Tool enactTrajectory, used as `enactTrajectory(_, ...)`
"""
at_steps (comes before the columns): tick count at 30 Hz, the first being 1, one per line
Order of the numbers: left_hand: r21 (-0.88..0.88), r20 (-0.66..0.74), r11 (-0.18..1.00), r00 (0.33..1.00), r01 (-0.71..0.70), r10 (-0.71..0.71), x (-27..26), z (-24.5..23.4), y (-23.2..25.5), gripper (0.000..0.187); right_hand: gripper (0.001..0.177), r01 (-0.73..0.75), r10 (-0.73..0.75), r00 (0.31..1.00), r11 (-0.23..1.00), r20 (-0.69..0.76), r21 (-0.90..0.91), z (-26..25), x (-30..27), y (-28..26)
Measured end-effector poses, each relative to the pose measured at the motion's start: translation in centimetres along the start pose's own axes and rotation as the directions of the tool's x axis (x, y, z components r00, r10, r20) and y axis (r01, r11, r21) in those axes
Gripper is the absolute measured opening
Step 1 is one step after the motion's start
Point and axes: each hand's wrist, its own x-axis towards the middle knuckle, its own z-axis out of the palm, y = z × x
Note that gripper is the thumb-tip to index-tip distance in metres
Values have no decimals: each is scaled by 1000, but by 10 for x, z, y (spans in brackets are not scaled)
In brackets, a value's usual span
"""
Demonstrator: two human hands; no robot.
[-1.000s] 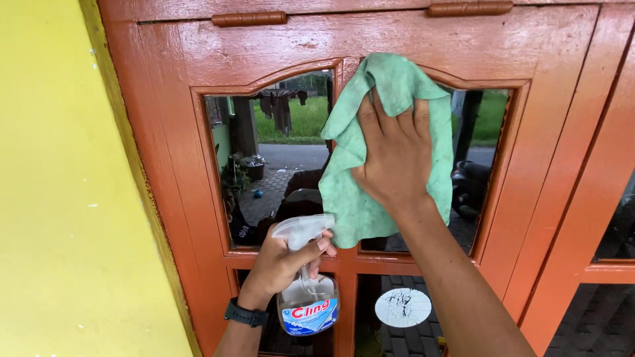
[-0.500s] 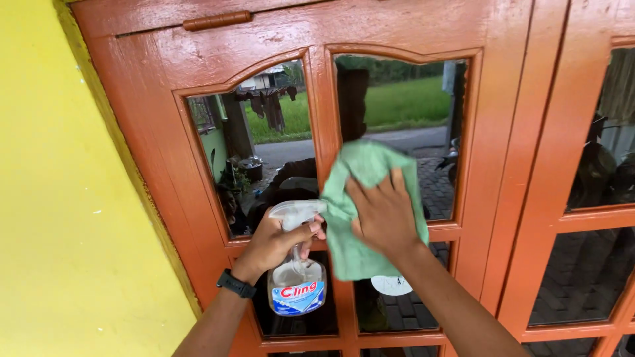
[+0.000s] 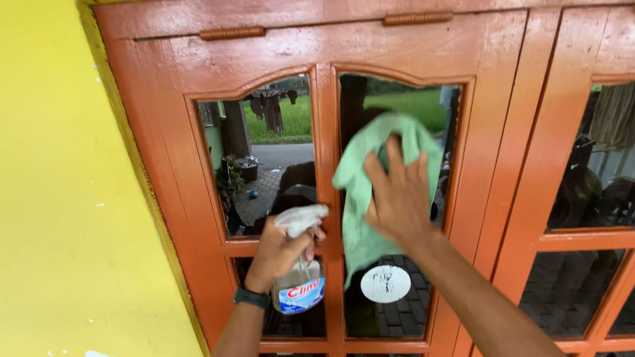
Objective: Cleaning a glass window pane on a door using a spray cleaner and a cloth.
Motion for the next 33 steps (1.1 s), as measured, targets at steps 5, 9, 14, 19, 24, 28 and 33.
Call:
enactTrajectory(5, -39, -65, 999, 998, 22, -24, 0, 8, -4, 32, 69, 45, -47, 983, 999, -178, -17, -16, 97, 5)
enactTrajectory(9, 27, -45, 1000, 999, -8, 9, 2, 3, -8, 21, 57, 65, -112, 966, 978, -234, -200, 27, 121, 6)
enactTrajectory(14, -56, -49, 998, 998, 38, -41, 3, 6, 1, 30, 56, 78, -102, 948, 993, -300, -91, 19, 102, -14)
enactTrajectory(19, -63, -52, 997, 997, 54, -58, 2, 7, 3, 27, 53, 96, -117, 954, 992, -275, -86, 24, 84, -16)
enactTrajectory(24, 20, -30, 999, 998, 46, -46, 3, 4, 0, 17, 58, 99, -119, 954, 991, -275, -86, 31, 63, -21)
enactTrajectory(28, 47, -27, 999, 1000, 1, 1, 2, 3, -2, 17, 66, 62, -77, 981, 994, -179, -88, 31, 47, -25)
enactTrajectory(33, 27, -19, 1000, 1000, -6, 7, 1, 4, 6, 20, 67, 17, -25, 995, 996, -91, -92, 44, 11, -28)
